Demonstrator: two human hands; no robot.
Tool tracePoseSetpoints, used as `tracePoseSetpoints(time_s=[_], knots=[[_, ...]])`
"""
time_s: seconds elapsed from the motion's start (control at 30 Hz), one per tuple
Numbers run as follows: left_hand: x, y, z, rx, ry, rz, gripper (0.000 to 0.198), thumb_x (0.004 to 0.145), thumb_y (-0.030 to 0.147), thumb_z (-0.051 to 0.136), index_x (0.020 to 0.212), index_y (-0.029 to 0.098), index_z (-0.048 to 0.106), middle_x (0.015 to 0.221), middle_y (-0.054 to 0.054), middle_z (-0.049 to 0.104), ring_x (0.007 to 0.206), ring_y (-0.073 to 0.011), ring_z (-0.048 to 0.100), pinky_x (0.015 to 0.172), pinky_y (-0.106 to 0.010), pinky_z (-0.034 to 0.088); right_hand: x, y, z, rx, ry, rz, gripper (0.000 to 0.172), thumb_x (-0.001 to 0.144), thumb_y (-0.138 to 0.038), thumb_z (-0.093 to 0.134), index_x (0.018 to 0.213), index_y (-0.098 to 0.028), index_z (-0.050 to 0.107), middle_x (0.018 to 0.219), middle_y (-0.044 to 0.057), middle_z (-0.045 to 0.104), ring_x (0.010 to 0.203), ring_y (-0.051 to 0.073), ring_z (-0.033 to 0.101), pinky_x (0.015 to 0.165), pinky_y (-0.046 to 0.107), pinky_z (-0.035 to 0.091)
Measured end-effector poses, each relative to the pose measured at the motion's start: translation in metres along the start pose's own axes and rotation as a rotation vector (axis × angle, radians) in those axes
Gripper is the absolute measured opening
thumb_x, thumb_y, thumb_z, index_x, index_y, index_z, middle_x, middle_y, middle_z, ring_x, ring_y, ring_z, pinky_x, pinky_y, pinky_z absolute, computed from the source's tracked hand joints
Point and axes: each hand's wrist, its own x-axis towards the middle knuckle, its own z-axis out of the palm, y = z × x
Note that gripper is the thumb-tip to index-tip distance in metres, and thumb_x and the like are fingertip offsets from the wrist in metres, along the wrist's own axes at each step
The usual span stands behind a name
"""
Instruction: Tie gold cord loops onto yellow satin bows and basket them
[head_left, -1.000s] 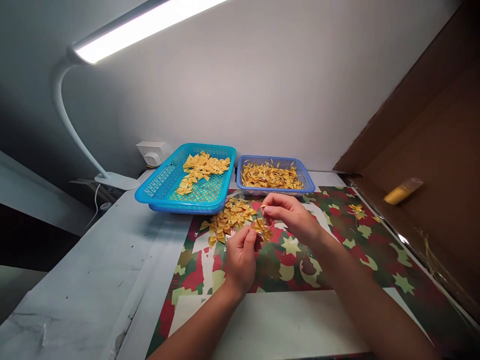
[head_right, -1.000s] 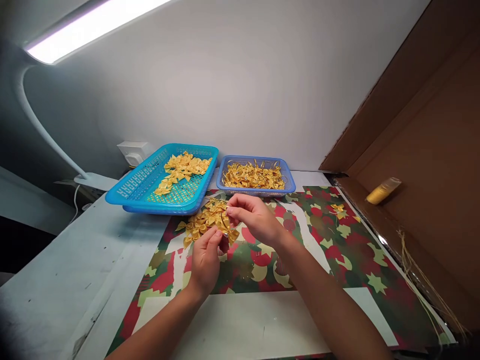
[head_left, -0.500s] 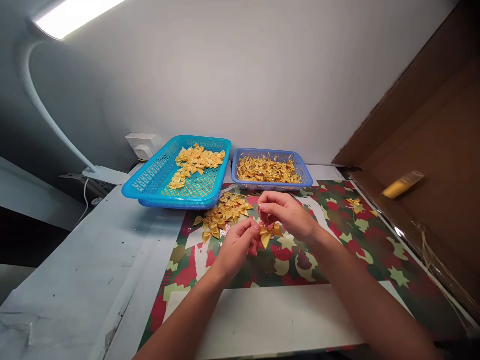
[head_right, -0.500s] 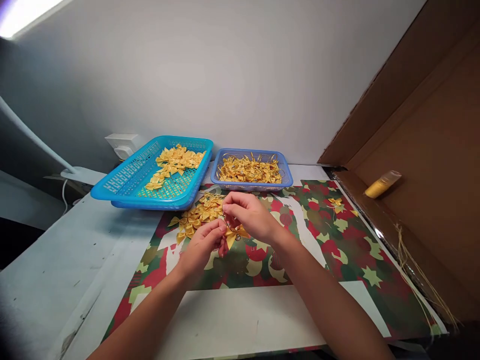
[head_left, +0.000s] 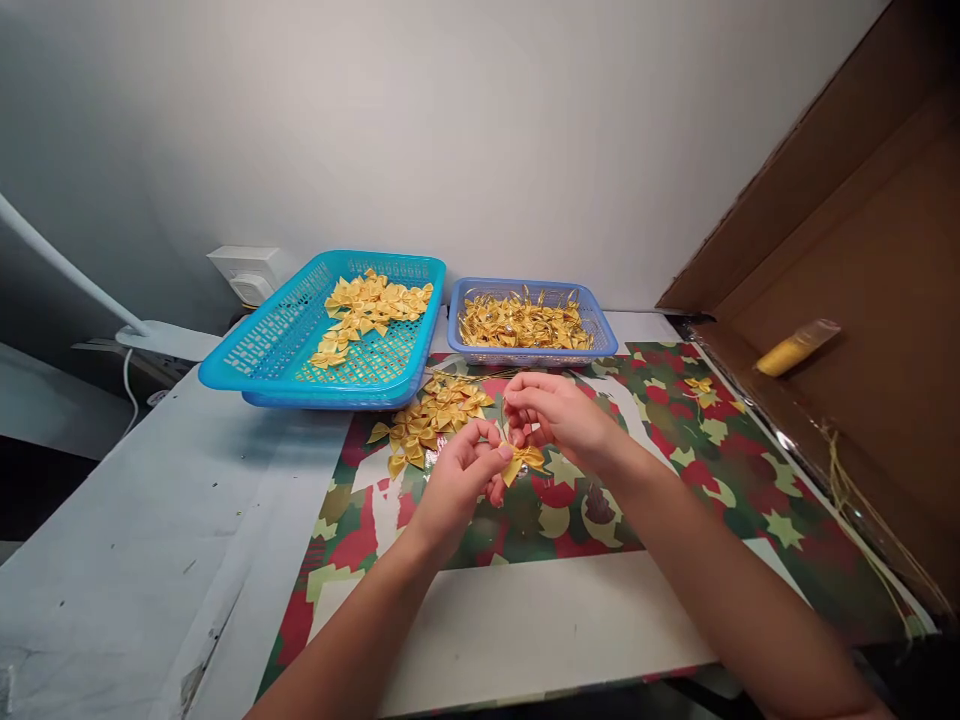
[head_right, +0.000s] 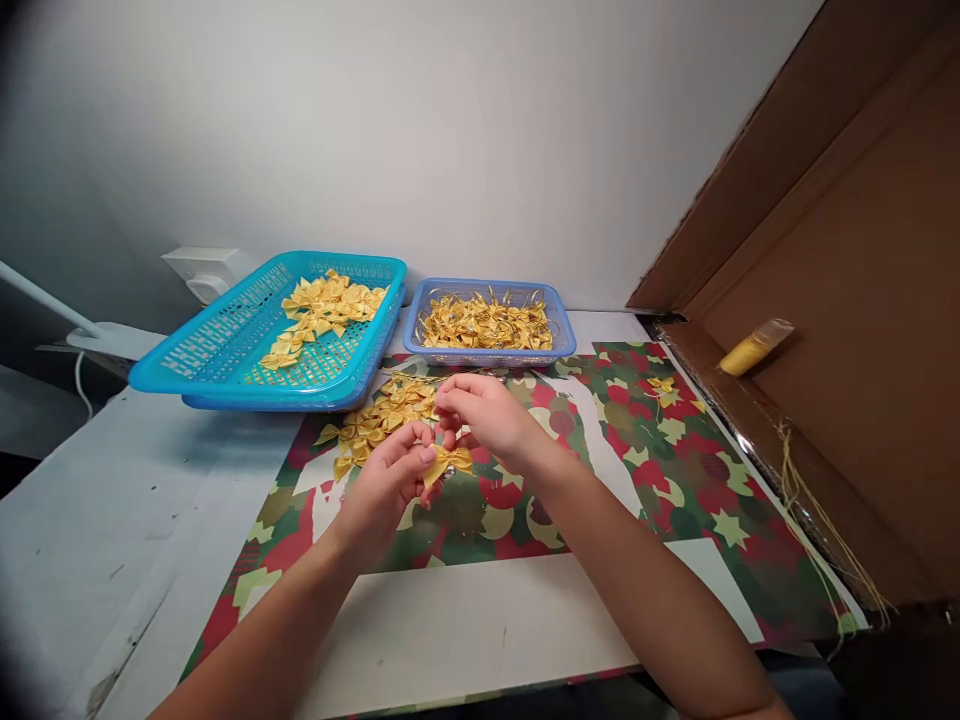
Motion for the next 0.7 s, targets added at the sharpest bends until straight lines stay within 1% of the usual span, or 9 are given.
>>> tracePoseSetpoints(time_s=[0.1, 0.17, 0.27, 0.37, 0.43, 0.5, 0.57, 0.63, 0.7], knots=[[-0.001, 0.001, 0.002, -0.006, 0.020, -0.002, 0.025, 0.070, 0.035, 0.064, 0.082, 0.020, 0.048, 0.066, 0.006, 0.054, 0.044, -0.0050, 0.046, 0.045, -0.018, 0.034, 0.001, 0.000, 0.002, -0.020, -0.006, -0.001, 0.012, 0.067, -0.027, 0.058, 0.062, -0.018, 0.052, 0.056, -0.004, 0.052, 0.049, 0.008, 0.050, 0.044, 0.018, 0.035], [-0.002, 0.001, 0.003, -0.016, 0.047, 0.009, 0.024, 0.071, 0.032, 0.063, 0.088, 0.021, 0.048, 0.066, 0.007, 0.054, 0.046, -0.0052, 0.045, 0.047, -0.018, 0.036, 0.001, -0.002, 0.002, -0.049, -0.019, -0.015, 0.013, 0.069, -0.027, 0.057, 0.062, -0.018, 0.051, 0.057, -0.003, 0.052, 0.050, 0.009, 0.050, 0.046, 0.020, 0.037], [-0.003, 0.001, 0.005, -0.019, 0.069, 0.038, 0.028, 0.070, 0.027, 0.064, 0.092, 0.022, 0.048, 0.061, 0.009, 0.049, 0.047, -0.0057, 0.043, 0.048, -0.019, 0.038, 0.001, -0.004, -0.005, -0.206, -0.001, -0.083, 0.014, 0.075, -0.030, 0.057, 0.067, -0.018, 0.054, 0.062, -0.002, 0.054, 0.056, 0.011, 0.052, 0.053, 0.024, 0.042], [-0.003, -0.001, 0.005, -0.011, 0.062, 0.068, 0.027, 0.071, 0.024, 0.062, 0.094, 0.023, 0.048, 0.058, 0.010, 0.046, 0.049, -0.0064, 0.043, 0.050, -0.018, 0.039, -0.002, 0.003, -0.028, -0.535, 0.164, -0.237, 0.014, 0.079, -0.033, 0.059, 0.077, -0.020, 0.060, 0.072, 0.000, 0.059, 0.063, 0.014, 0.053, 0.057, 0.026, 0.040], [-0.003, -0.002, 0.005, -0.008, 0.063, 0.094, 0.028, 0.072, 0.023, 0.060, 0.097, 0.024, 0.047, 0.057, 0.010, 0.046, 0.050, -0.0066, 0.043, 0.050, -0.017, 0.038, -0.008, 0.015, -0.050, -0.760, 0.267, -0.278, 0.015, 0.079, -0.035, 0.062, 0.080, -0.020, 0.061, 0.078, 0.002, 0.063, 0.068, 0.016, 0.054, 0.060, 0.028, 0.040], [-0.005, -0.003, 0.005, -0.009, 0.063, 0.120, 0.029, 0.074, 0.023, 0.060, 0.099, 0.025, 0.044, 0.056, 0.010, 0.046, 0.050, -0.0068, 0.044, 0.051, -0.017, 0.038, -0.016, 0.032, -0.073, -0.990, 0.267, -0.237, 0.023, 0.074, -0.042, 0.068, 0.078, -0.021, 0.060, 0.080, 0.003, 0.061, 0.070, 0.018, 0.052, 0.059, 0.029, 0.038], [-0.007, -0.005, 0.007, -0.016, 0.056, 0.134, 0.031, 0.076, 0.024, 0.061, 0.100, 0.026, 0.042, 0.057, 0.010, 0.047, 0.051, -0.0075, 0.045, 0.052, -0.017, 0.039, -0.026, 0.050, -0.092, -1.135, 0.227, -0.172, 0.028, 0.071, -0.043, 0.072, 0.079, -0.021, 0.058, 0.081, 0.003, 0.060, 0.074, 0.020, 0.053, 0.061, 0.030, 0.039], [-0.010, -0.006, 0.009, -0.030, 0.048, 0.134, 0.031, 0.079, 0.024, 0.061, 0.101, 0.028, 0.040, 0.058, 0.010, 0.048, 0.053, -0.0081, 0.045, 0.052, -0.017, 0.040, -0.034, 0.063, -0.102, -1.197, 0.251, -0.175, 0.024, 0.076, -0.042, 0.069, 0.081, -0.021, 0.057, 0.084, 0.004, 0.060, 0.079, 0.021, 0.054, 0.067, 0.032, 0.041], [-0.013, -0.007, 0.011, -0.046, 0.043, 0.121, 0.029, 0.081, 0.024, 0.061, 0.101, 0.029, 0.039, 0.060, 0.010, 0.047, 0.054, -0.0085, 0.045, 0.052, -0.017, 0.041, -0.038, 0.072, -0.106, -1.210, 0.256, -0.183, 0.020, 0.084, -0.039, 0.062, 0.080, -0.021, 0.055, 0.086, 0.005, 0.060, 0.081, 0.022, 0.055, 0.071, 0.033, 0.042]])
